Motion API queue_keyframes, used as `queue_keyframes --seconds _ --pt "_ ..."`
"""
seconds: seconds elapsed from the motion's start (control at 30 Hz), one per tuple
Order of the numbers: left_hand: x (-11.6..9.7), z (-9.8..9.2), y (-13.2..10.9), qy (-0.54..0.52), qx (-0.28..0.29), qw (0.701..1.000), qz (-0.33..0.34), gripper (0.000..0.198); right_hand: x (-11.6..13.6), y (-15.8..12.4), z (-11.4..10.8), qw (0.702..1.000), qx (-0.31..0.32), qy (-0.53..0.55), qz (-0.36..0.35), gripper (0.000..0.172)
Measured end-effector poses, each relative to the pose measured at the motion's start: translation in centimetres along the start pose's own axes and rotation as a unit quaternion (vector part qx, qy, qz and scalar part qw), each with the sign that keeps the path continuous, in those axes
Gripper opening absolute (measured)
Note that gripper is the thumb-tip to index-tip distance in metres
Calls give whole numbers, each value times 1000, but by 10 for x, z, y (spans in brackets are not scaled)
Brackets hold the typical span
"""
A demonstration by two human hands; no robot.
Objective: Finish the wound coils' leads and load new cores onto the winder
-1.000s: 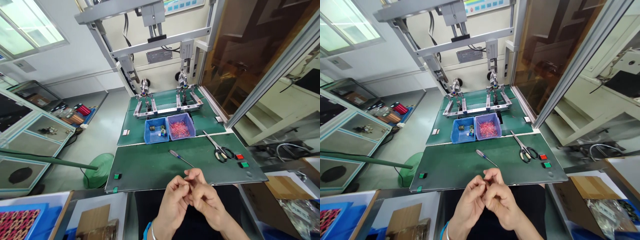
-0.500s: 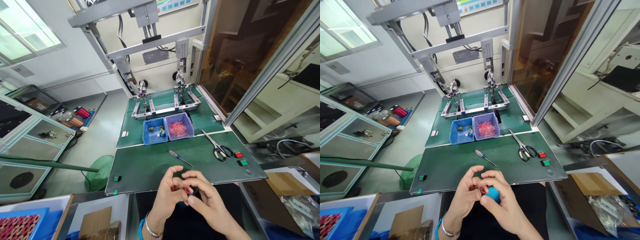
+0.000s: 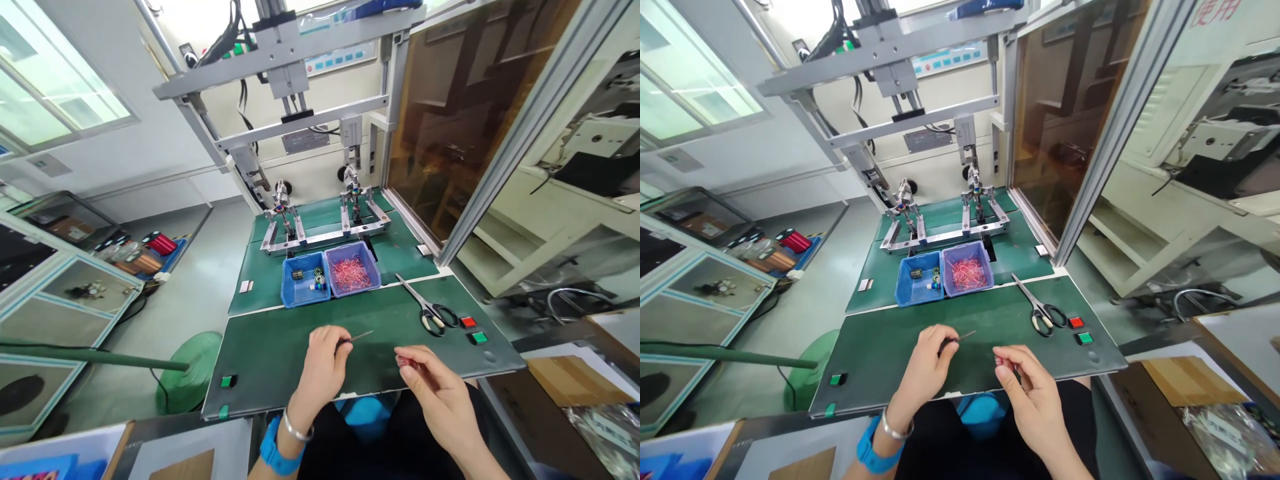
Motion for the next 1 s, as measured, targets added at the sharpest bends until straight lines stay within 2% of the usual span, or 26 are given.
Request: queue_keyframes --seconds 0.13,0.27,0.43,0.67,0.83,1.0 --pt "-8 2 -31 -107 45 993 -4 12 7 4 7 999 18 35 -13 15" --pt "-17 4 -48 -140 61 988 16 16 15 6 21 995 84 28 -37 15" --pt "-14 6 -55 -167 78 983 -4 21 24 8 29 986 154 10 -58 20" --pt "-9 9 -60 -178 104 978 -38 25 34 14 25 984 162 7 -71 20" --pt "-4 17 -65 -170 115 978 -45 25 37 12 38 970 235 -23 -54 17" --pt "-1 17 -72 -180 109 976 -61 28 40 13 40 967 244 -22 -62 16"
Point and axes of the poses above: each hand's wrist, its own y-axis towards the middle knuckle, its own z-axis out of the palm, x = y × z, the point moved 8 cm from there along y, towards the middle knuckle, and after that the axes turned 3 degrees about x, right-handed, at the moved point
